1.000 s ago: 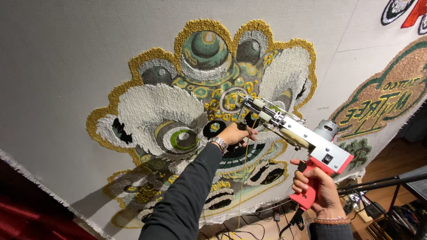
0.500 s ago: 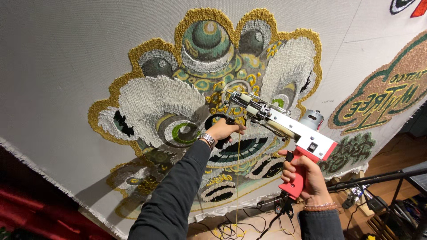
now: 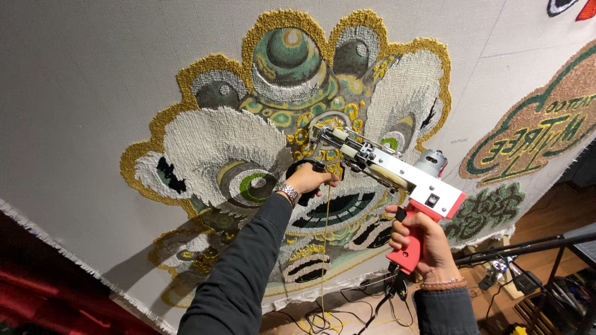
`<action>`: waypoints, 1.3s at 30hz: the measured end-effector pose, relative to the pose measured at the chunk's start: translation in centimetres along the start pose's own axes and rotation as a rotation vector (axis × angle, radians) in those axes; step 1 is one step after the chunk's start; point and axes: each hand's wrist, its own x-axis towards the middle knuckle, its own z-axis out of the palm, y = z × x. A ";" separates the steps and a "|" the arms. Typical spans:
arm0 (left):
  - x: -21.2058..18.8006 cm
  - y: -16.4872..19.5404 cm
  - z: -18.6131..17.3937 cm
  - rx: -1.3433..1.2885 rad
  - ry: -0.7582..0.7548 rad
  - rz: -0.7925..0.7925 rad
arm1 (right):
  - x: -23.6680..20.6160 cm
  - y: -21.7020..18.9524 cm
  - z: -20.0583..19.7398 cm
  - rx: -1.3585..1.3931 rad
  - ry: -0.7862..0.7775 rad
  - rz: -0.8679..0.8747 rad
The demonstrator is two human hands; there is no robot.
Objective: The person uses a handheld tufting gun to apply yellow yarn into a stretched fabric canvas, following a pre-drawn design of a stylized lion head. The person guides the tool along the pattern lines and occasionally adjusts the yarn feed with their left hand.
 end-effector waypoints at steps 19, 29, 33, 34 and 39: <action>2.0 -0.8 -2.7 -0.144 -0.010 0.064 | 0.7 -0.4 4.6 -0.160 0.015 -0.041; -0.9 2.0 -5.4 0.733 0.518 0.186 | 1.0 2.2 9.8 -0.106 0.135 -0.073; -0.4 1.8 -5.4 0.794 0.625 0.073 | 0.9 3.1 9.9 -0.046 0.139 -0.061; -0.2 1.9 -5.5 0.793 0.629 0.072 | 0.9 3.1 9.9 -0.038 0.135 -0.064; -0.3 2.3 -5.2 0.757 0.614 0.027 | 0.9 3.2 9.7 -0.092 0.147 -0.104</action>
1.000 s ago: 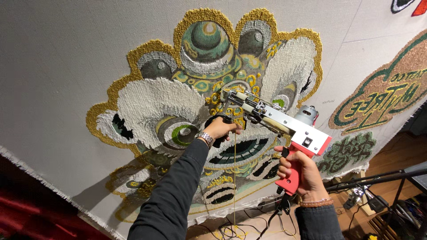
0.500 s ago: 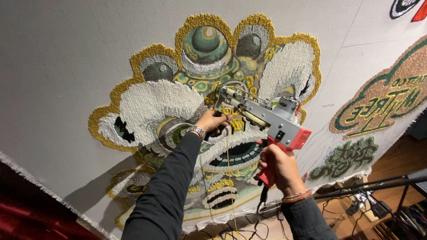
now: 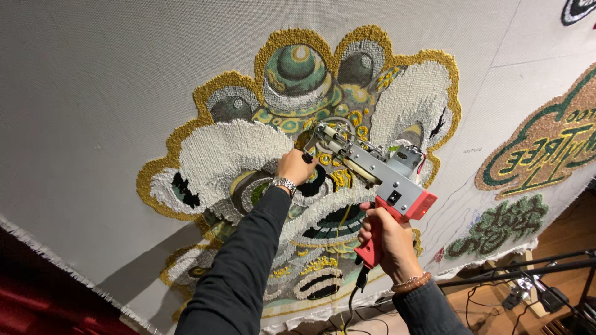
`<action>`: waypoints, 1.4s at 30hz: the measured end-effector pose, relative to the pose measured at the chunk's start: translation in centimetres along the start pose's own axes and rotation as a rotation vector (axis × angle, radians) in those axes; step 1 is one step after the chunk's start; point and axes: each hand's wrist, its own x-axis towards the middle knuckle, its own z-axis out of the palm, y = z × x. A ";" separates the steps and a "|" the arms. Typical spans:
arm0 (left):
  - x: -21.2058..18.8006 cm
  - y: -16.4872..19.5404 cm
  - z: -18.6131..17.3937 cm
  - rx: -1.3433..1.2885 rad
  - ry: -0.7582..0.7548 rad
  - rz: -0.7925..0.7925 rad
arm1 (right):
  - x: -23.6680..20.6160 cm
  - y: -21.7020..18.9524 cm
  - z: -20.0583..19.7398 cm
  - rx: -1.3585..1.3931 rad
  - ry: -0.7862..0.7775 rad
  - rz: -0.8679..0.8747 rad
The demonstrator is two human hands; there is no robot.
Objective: The person uses a handheld tufting gun to apply yellow yarn into a stretched fabric canvas, following a pre-drawn design of a stylized lion head. The person guides the tool along the pattern lines and occasionally adjusts the yarn feed with their left hand.
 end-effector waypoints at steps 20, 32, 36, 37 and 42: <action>0.7 0.8 1.4 -0.090 -0.024 -0.021 | 1.7 -0.9 -2.9 -0.330 -0.041 -0.192; 0.6 1.2 2.2 -0.193 0.044 -0.067 | 2.3 -2.4 -3.8 -0.780 0.067 -0.166; 0.6 1.6 2.7 -0.228 0.080 -0.077 | 3.1 -2.9 -4.6 -0.942 -0.078 -0.614; 0.5 1.6 2.9 -0.234 0.089 -0.063 | 3.2 -2.9 -4.9 -0.989 -0.110 -0.728; 1.2 1.3 3.2 -0.262 0.060 -0.048 | 3.5 -3.5 -5.4 -0.906 -0.153 -0.591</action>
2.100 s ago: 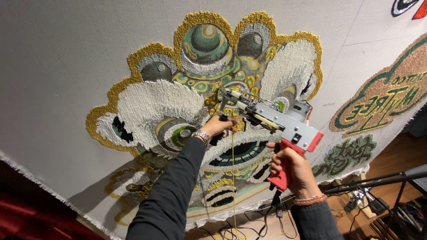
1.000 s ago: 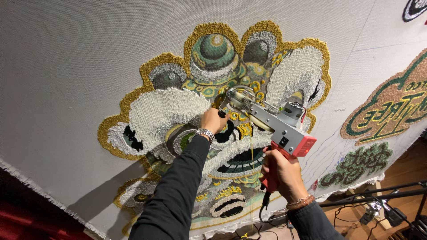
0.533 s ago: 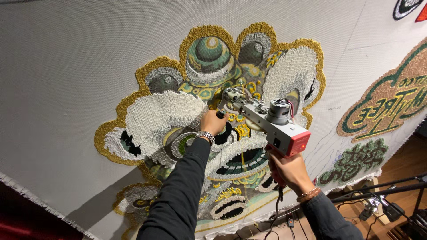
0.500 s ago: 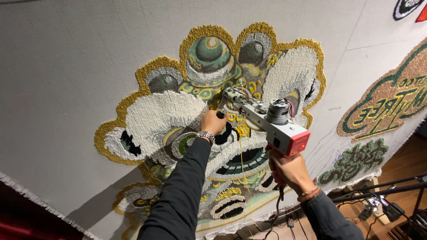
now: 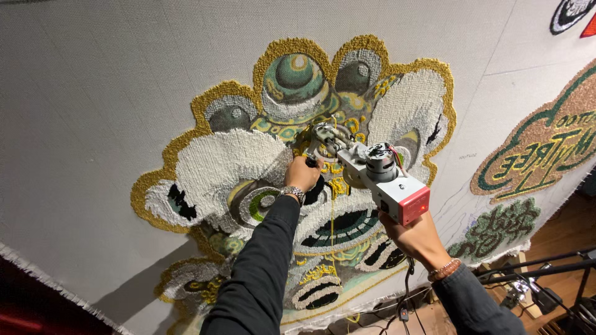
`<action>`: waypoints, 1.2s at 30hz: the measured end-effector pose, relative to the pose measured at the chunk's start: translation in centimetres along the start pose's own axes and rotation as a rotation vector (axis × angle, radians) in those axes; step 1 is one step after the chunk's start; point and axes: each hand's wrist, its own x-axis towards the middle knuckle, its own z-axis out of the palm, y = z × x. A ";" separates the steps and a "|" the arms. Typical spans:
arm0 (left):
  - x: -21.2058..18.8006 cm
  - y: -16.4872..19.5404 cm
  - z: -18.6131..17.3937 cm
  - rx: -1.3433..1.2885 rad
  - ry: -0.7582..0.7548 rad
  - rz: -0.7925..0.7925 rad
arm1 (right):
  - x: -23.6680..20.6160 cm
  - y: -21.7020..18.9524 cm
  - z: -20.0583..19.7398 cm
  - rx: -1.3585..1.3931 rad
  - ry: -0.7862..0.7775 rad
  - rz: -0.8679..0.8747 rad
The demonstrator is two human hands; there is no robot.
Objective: The person uses a handheld tufting gun to apply yellow yarn into a stretched fabric canvas, following a pre-drawn design of a stylized lion head. The person guides the tool along the pattern lines and occasionally adjusts the yarn feed with their left hand.
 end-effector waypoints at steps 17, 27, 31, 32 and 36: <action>-0.1 0.2 1.8 -0.283 -0.055 0.048 | 2.1 -2.8 -3.7 -0.390 -0.087 -0.225; -0.5 1.0 1.6 -0.402 -0.187 0.193 | 2.0 -3.9 -4.5 -0.300 -0.039 -0.476; -1.2 1.9 1.8 -0.642 -0.514 0.138 | 2.1 -1.7 -5.9 -0.191 -0.017 -0.544; -1.4 2.2 2.1 -0.726 -0.606 0.079 | 1.7 -0.8 -6.6 0.002 -0.036 -0.258; -3.1 2.5 4.1 -0.744 -0.610 0.077 | 0.9 2.7 -10.1 0.473 -0.124 0.325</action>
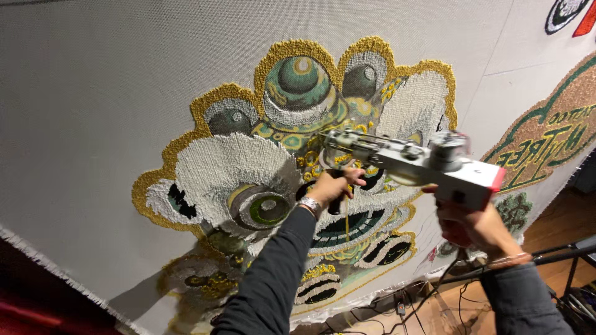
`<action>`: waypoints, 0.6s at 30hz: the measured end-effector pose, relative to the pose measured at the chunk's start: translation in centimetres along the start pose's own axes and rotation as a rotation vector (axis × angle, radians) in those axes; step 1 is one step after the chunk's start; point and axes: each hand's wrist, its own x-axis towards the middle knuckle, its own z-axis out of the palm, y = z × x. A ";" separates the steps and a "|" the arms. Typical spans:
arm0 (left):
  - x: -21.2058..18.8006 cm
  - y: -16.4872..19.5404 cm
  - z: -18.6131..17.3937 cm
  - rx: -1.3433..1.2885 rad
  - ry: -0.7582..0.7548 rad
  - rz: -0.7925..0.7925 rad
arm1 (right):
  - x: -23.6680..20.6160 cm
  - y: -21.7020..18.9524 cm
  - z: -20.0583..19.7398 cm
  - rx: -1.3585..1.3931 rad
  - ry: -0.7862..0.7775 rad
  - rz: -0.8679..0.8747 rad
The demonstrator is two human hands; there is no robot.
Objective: The person uses a handheld tufting gun to apply yellow yarn into a stretched fabric canvas, following a pre-drawn design of a stylized lion head. The person guides the tool along the pattern lines and occasionally adjusts the yarn feed with their left hand.
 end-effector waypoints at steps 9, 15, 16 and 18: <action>0.1 0.4 3.7 -0.032 0.056 -0.032 | -2.7 2.2 -3.1 0.206 -0.017 -0.065; -2.0 -0.1 3.6 -0.060 0.030 0.020 | -3.7 3.1 -1.8 0.251 -0.035 -0.026; -2.1 -0.3 3.2 -0.095 0.021 0.013 | -3.6 3.2 -1.3 0.251 -0.032 -0.026; -2.7 -0.6 2.5 -0.128 0.002 0.004 | -3.5 3.4 -0.4 0.214 -0.006 -0.015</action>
